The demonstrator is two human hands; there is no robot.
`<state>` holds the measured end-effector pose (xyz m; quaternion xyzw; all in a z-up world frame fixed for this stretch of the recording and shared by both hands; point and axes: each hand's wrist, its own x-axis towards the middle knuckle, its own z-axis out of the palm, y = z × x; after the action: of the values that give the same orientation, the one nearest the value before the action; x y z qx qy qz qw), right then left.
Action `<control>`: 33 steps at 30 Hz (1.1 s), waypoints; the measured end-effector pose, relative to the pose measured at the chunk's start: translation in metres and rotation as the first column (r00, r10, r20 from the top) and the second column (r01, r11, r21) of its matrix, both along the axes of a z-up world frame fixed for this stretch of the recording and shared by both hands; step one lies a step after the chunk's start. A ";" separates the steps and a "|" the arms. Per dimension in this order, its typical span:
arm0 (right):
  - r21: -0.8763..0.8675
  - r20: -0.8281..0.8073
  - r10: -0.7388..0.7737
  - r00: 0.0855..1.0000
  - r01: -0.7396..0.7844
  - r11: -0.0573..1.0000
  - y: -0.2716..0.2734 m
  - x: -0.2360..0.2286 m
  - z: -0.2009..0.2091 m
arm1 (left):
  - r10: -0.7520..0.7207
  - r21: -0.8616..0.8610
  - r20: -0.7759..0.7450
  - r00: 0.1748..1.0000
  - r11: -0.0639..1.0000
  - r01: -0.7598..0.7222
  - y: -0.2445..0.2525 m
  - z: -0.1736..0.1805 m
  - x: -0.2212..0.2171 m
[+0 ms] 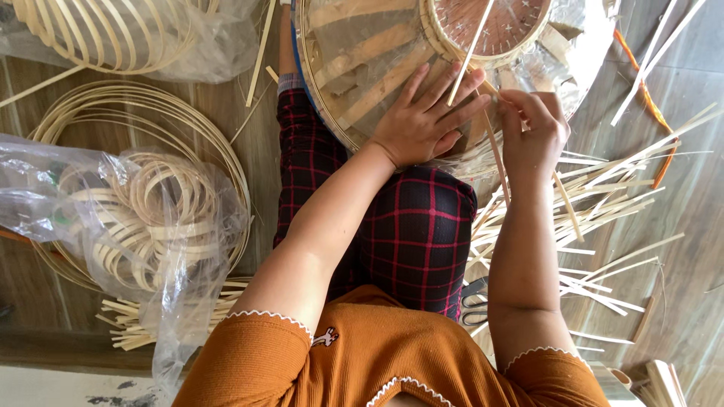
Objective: The person assembles a bamboo lamp shade by inserting thin bamboo strips into a central wooden frame, using glue and a knife to trim and secure the components.
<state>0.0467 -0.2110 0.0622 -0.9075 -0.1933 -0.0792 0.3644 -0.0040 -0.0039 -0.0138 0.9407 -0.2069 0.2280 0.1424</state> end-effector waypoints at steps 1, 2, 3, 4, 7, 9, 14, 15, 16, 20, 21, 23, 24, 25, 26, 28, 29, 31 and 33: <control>0.008 -0.004 -0.019 1.000 0.020 1.000 0.002 -0.002 0.001 | 0.008 0.005 0.004 1.000 1.000 -0.008 0.000 0.000 -0.001; 0.015 -0.007 -0.039 0.999 0.039 0.999 0.003 -0.003 0.001 | 0.006 0.002 0.001 1.000 1.000 -0.006 0.001 0.000 0.000; 0.024 -0.013 -0.059 0.998 0.059 0.998 0.005 -0.005 0.000 | 0.002 -0.001 -0.004 1.000 1.000 -0.002 0.001 0.000 -0.001; 0.028 -0.009 -0.060 0.998 0.060 0.998 0.006 -0.005 -0.001 | -0.001 -0.003 -0.009 1.000 1.000 0.001 0.002 0.000 -0.001; 0.034 0.003 -0.078 0.997 0.078 0.996 0.005 -0.007 -0.006 | -0.019 -0.024 -0.041 0.999 1.000 0.018 0.000 -0.001 -0.001; 0.037 0.016 -0.085 0.996 0.085 0.996 0.006 -0.003 -0.008 | -0.012 -0.013 -0.005 1.000 1.000 0.012 0.001 -0.001 0.002; 0.043 0.003 -0.092 0.996 0.092 0.995 0.005 -0.004 -0.011 | 0.015 0.037 -0.022 1.000 0.999 -0.014 -0.003 -0.011 -0.002; 0.043 0.003 -0.093 0.996 0.093 0.995 0.006 -0.004 -0.010 | 0.020 0.036 -0.002 1.000 0.999 -0.020 -0.003 -0.014 -0.001; 0.047 0.008 -0.092 0.996 0.091 0.995 0.007 -0.004 -0.009 | 0.025 0.036 0.019 1.000 0.999 -0.025 -0.003 -0.016 0.000; 0.050 0.014 -0.094 0.996 0.093 0.994 0.010 -0.003 -0.004 | 0.055 0.110 0.021 0.998 0.992 -0.057 -0.006 -0.023 0.002; 0.049 0.015 -0.099 0.995 0.098 0.994 0.010 -0.005 -0.003 | 0.047 0.107 0.028 0.998 0.993 -0.050 -0.006 -0.022 0.002; 0.046 -0.009 -0.072 0.997 0.072 0.996 0.008 -0.007 -0.003 | 0.053 0.114 0.038 0.998 0.992 -0.057 -0.006 -0.018 0.001; 0.044 -0.020 -0.063 0.998 0.064 0.997 0.003 -0.005 -0.003 | 0.066 0.123 0.041 0.997 0.990 -0.071 -0.006 -0.015 0.000; 0.028 -0.012 -0.030 0.999 0.030 0.999 -0.008 -0.001 -0.003 | 0.071 0.127 0.046 0.996 0.989 -0.076 -0.007 -0.012 0.001; 0.012 -0.005 0.004 1.000 -0.004 1.000 -0.022 0.003 -0.004 | 0.065 0.117 0.006 0.998 0.991 -0.065 -0.007 -0.009 0.003; 0.036 -0.088 0.023 0.996 -0.020 0.999 -0.061 0.012 -0.015 | 0.048 0.098 -0.081 0.996 0.994 -0.040 -0.006 -0.005 0.004; 0.077 -0.179 0.015 0.984 -0.001 0.997 -0.094 0.017 -0.020 | 0.043 0.097 -0.071 0.997 0.995 -0.036 -0.005 -0.004 0.003; 0.213 -0.425 -0.317 0.848 0.434 0.875 -0.172 0.023 -0.036 | 0.042 0.099 -0.050 0.998 0.994 -0.037 -0.004 -0.003 0.004; 0.479 -0.403 -0.328 0.854 0.502 0.720 -0.254 -0.001 -0.058 | 0.057 0.121 -0.068 0.996 0.991 -0.049 -0.004 0.000 0.003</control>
<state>0.0458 -0.4655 0.0040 -0.7781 0.1056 -0.0799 0.6140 -0.0008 -0.0082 -0.0140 0.9602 -0.1899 0.1853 0.0869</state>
